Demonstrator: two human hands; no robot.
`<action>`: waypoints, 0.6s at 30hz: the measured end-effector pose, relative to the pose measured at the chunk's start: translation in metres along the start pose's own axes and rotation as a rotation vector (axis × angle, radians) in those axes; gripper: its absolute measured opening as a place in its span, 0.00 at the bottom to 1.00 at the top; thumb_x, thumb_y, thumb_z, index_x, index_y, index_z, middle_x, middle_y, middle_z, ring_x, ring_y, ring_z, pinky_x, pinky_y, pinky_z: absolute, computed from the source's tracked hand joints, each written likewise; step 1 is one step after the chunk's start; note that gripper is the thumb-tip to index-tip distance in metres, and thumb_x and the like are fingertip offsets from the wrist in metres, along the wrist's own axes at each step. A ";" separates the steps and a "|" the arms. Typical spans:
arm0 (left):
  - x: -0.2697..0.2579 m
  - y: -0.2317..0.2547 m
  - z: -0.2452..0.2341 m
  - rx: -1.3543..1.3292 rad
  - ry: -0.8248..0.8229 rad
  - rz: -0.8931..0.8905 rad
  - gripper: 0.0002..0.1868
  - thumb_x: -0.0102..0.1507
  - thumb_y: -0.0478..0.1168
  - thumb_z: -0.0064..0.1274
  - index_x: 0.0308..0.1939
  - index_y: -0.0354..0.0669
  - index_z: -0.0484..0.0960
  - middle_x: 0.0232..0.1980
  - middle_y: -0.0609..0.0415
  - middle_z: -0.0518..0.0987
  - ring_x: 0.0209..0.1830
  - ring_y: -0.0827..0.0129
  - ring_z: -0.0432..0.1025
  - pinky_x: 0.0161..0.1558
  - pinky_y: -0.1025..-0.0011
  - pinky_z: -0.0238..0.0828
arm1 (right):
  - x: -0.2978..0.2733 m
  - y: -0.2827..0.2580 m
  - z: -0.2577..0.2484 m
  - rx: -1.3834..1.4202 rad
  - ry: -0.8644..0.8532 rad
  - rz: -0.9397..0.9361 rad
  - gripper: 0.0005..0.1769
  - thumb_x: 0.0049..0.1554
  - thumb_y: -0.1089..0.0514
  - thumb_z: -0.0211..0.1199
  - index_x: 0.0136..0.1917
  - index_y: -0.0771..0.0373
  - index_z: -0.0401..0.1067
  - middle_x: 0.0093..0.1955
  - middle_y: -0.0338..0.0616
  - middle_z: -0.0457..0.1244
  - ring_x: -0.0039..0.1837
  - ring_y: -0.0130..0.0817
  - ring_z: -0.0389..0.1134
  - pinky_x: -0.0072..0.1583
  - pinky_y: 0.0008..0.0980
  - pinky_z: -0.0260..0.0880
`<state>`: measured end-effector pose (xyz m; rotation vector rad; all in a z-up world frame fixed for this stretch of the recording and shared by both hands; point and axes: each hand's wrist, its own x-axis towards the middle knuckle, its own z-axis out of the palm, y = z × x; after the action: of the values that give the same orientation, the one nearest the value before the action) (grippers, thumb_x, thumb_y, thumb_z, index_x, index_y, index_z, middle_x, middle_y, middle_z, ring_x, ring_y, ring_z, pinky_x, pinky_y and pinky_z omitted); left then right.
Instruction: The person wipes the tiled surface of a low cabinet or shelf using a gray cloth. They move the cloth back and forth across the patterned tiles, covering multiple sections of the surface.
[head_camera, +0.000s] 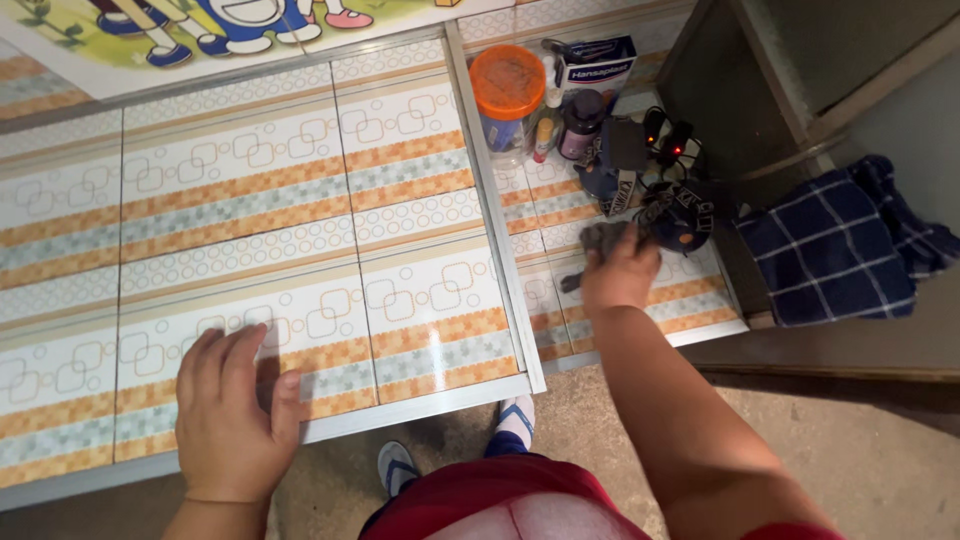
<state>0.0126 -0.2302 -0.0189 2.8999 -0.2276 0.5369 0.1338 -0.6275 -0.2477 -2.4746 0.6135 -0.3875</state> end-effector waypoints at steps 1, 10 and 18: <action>-0.001 0.001 0.000 0.003 0.004 0.002 0.27 0.67 0.52 0.48 0.65 0.40 0.73 0.64 0.39 0.73 0.72 0.37 0.63 0.71 0.45 0.61 | -0.001 -0.004 0.007 -0.032 -0.055 -0.077 0.40 0.52 0.59 0.68 0.75 0.68 0.59 0.71 0.70 0.53 0.71 0.64 0.53 0.69 0.52 0.55; 0.003 0.008 -0.003 0.020 0.010 -0.014 0.26 0.66 0.52 0.51 0.63 0.42 0.75 0.63 0.42 0.74 0.70 0.39 0.65 0.69 0.47 0.63 | -0.022 -0.016 -0.007 0.244 -0.515 -0.285 0.26 0.57 0.62 0.62 0.69 0.52 0.71 0.68 0.52 0.63 0.71 0.48 0.65 0.73 0.39 0.65; 0.007 0.011 -0.005 0.018 0.005 -0.017 0.25 0.66 0.51 0.51 0.63 0.43 0.75 0.63 0.43 0.75 0.69 0.40 0.66 0.68 0.48 0.64 | 0.056 -0.069 0.085 -0.071 -0.212 -0.316 0.43 0.50 0.50 0.66 0.75 0.62 0.59 0.80 0.66 0.46 0.78 0.66 0.46 0.70 0.62 0.55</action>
<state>0.0158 -0.2409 -0.0102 2.9147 -0.1984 0.5457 0.2381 -0.5667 -0.2684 -2.6410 0.1513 -0.2183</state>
